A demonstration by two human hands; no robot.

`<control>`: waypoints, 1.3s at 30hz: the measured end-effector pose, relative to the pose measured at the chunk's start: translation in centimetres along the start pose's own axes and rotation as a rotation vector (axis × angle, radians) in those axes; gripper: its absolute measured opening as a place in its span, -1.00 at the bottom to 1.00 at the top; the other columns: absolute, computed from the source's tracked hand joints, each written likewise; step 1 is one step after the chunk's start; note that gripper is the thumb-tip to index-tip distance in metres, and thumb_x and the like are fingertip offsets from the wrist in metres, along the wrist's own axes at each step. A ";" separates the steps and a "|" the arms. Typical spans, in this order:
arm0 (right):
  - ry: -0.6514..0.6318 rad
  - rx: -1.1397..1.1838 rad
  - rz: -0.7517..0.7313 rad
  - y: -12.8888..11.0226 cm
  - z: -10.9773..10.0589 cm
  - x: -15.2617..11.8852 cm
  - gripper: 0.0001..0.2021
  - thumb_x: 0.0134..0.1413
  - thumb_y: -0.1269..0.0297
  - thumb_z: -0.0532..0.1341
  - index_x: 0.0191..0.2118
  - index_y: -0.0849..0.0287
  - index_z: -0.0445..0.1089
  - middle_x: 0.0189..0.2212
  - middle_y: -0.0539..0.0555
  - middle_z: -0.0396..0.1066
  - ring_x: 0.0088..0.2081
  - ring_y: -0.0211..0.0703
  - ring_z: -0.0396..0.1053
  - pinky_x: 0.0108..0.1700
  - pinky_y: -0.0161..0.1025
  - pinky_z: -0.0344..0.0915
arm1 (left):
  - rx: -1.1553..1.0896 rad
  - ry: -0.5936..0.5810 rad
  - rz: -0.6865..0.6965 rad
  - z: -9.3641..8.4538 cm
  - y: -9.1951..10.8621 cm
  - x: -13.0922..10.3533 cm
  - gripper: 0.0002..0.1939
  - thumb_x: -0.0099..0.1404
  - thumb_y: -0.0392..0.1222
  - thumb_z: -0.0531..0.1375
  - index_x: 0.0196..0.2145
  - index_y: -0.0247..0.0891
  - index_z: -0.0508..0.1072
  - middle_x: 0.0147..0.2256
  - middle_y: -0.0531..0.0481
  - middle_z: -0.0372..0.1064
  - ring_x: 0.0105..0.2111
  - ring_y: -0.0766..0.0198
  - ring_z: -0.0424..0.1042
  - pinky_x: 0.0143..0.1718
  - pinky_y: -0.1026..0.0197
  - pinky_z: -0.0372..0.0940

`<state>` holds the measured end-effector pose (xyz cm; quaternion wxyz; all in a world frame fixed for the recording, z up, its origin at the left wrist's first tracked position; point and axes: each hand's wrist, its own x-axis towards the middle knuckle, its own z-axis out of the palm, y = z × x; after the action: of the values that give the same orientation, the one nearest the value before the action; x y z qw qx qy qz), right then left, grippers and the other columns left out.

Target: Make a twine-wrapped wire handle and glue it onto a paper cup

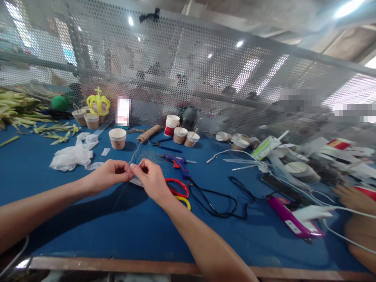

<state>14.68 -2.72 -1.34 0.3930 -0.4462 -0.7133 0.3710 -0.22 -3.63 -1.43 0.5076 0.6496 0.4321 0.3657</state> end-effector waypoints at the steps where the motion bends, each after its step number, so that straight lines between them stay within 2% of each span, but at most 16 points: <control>1: 0.005 0.000 0.006 0.0 0.0 0.0 -0.71 -0.03 0.14 0.14 -0.61 0.19 0.13 -0.72 -0.12 0.11 -0.66 -0.40 0.03 -0.59 -0.37 0.00 | -0.003 0.000 0.002 0.0 0.0 0.0 -0.82 0.01 -0.18 0.13 -0.61 -0.34 0.26 -0.65 0.16 0.10 -0.61 0.46 0.01 -0.57 0.35 -0.08; 5: -0.009 0.044 0.017 0.0 -0.1 0.0 -0.71 -0.05 0.13 0.15 -0.60 0.19 0.14 -0.72 -0.13 0.10 -0.67 -0.41 0.03 -0.60 -0.37 0.00 | -0.015 -0.004 0.004 0.1 0.2 -0.2 -0.81 0.02 -0.17 0.13 -0.62 -0.35 0.25 -0.65 0.16 0.09 -0.61 0.47 0.00 -0.58 0.36 -0.09; 11: -0.150 0.284 0.025 0.1 -0.3 0.4 -0.78 -0.04 0.14 0.14 -0.48 0.20 0.22 -0.62 -0.09 0.20 -0.62 -0.40 0.14 -0.57 -0.39 0.07 | -0.068 -0.014 -0.036 0.1 0.4 -0.3 -0.78 0.03 -0.12 0.14 -0.59 -0.35 0.29 -0.69 0.19 0.02 -0.65 0.50 -0.10 -0.63 0.35 -0.18; 18: -0.075 0.177 0.060 0.2 -0.3 0.2 -0.74 -0.04 0.11 0.12 -0.52 0.20 0.18 -0.70 -0.12 0.15 -0.64 -0.40 0.09 -0.59 -0.40 0.04 | -0.059 0.005 -0.040 0.0 0.3 -0.2 -0.79 0.02 -0.13 0.15 -0.57 -0.36 0.30 -0.67 0.18 0.05 -0.65 0.50 -0.07 -0.63 0.35 -0.18; 23: -0.077 0.115 0.041 0.1 -0.3 0.1 -0.72 -0.01 0.08 0.10 -0.53 0.20 0.16 -0.71 -0.13 0.11 -0.65 -0.40 0.04 -0.60 -0.39 0.01 | -0.072 -0.007 -0.039 0.1 0.4 -0.2 -0.81 0.00 -0.15 0.16 -0.55 -0.36 0.30 -0.64 0.15 0.11 -0.64 0.50 -0.04 -0.63 0.36 -0.16; 30: -0.074 0.067 0.035 0.0 -0.4 0.1 -0.71 0.00 0.09 0.09 -0.55 0.19 0.15 -0.71 -0.13 0.11 -0.65 -0.40 0.03 -0.59 -0.39 0.01 | -0.064 -0.004 -0.045 0.1 0.3 -0.2 -0.82 0.00 -0.15 0.15 -0.55 -0.35 0.30 -0.65 0.17 0.11 -0.64 0.49 -0.03 -0.61 0.36 -0.15; 39: -0.069 0.028 0.025 0.0 -0.4 0.1 -0.71 0.01 0.09 0.09 -0.57 0.18 0.12 -0.72 -0.14 0.08 -0.66 -0.39 0.03 -0.60 -0.38 0.00 | 0.037 -0.014 -0.008 -0.2 0.3 -0.2 -0.84 0.03 -0.18 0.11 -0.56 -0.35 0.30 -0.63 0.15 0.12 -0.62 0.48 -0.01 -0.60 0.36 -0.10</control>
<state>15.03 -2.53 -1.16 0.3697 -0.4366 -0.7156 0.4008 -0.37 -3.76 -1.12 0.5000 0.6597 0.4377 0.3509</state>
